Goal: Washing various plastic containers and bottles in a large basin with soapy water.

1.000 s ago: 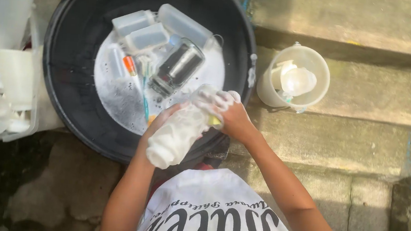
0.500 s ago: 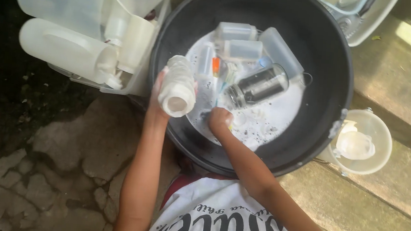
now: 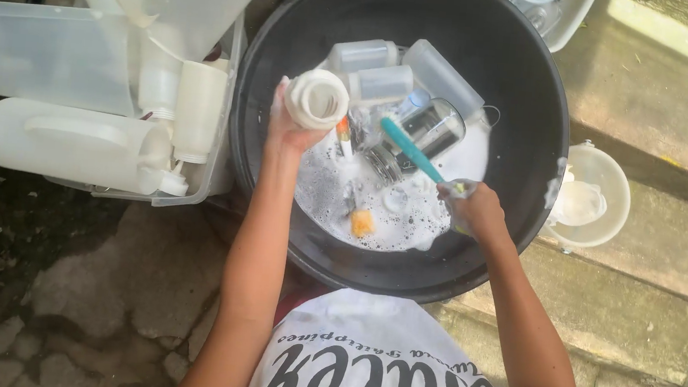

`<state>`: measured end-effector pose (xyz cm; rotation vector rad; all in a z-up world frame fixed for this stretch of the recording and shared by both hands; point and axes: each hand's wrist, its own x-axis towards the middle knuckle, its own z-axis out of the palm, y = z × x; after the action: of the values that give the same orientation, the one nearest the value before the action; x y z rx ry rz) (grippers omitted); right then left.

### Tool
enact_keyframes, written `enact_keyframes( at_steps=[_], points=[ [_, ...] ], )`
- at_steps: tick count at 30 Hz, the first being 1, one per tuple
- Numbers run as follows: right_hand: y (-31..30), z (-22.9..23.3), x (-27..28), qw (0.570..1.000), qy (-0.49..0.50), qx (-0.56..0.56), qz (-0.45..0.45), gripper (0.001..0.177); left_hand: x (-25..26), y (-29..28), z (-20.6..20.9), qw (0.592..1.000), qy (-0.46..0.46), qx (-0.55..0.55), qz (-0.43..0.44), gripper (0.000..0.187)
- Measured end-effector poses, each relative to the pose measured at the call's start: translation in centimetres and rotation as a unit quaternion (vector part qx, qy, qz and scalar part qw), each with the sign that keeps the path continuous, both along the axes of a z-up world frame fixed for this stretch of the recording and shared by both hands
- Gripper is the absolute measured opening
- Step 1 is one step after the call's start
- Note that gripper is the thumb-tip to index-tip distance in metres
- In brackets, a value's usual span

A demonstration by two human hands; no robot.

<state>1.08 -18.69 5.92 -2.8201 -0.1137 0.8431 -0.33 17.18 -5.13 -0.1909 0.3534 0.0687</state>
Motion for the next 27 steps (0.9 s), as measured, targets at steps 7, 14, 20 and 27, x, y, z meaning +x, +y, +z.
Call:
enact_keyframes(
  at_steps=[7,14,20,27],
  points=[
    [6.5,-8.3,-5.1,0.956,-0.259,-0.044,0.127,0.048,-1.6,-0.3,4.4,0.988,-0.002,0.147,-0.054,0.075],
    [19.3,-29.2,0.2,0.956,-0.223,-0.062,0.182,0.022,-3.0,-0.4,2.6,0.994,-0.008,0.104,-0.037,0.067],
    [20.6,-13.0,2.0,0.992,-0.097,0.062,0.052,0.045,-4.1,1.1,-2.6,0.995,-0.014,0.1,0.013,0.058],
    [8.8,5.5,1.3,0.917,-0.174,0.356,0.043,0.029,-0.4,-1.0,-2.1,0.986,0.138,0.098,-0.015,0.072]
  ],
)
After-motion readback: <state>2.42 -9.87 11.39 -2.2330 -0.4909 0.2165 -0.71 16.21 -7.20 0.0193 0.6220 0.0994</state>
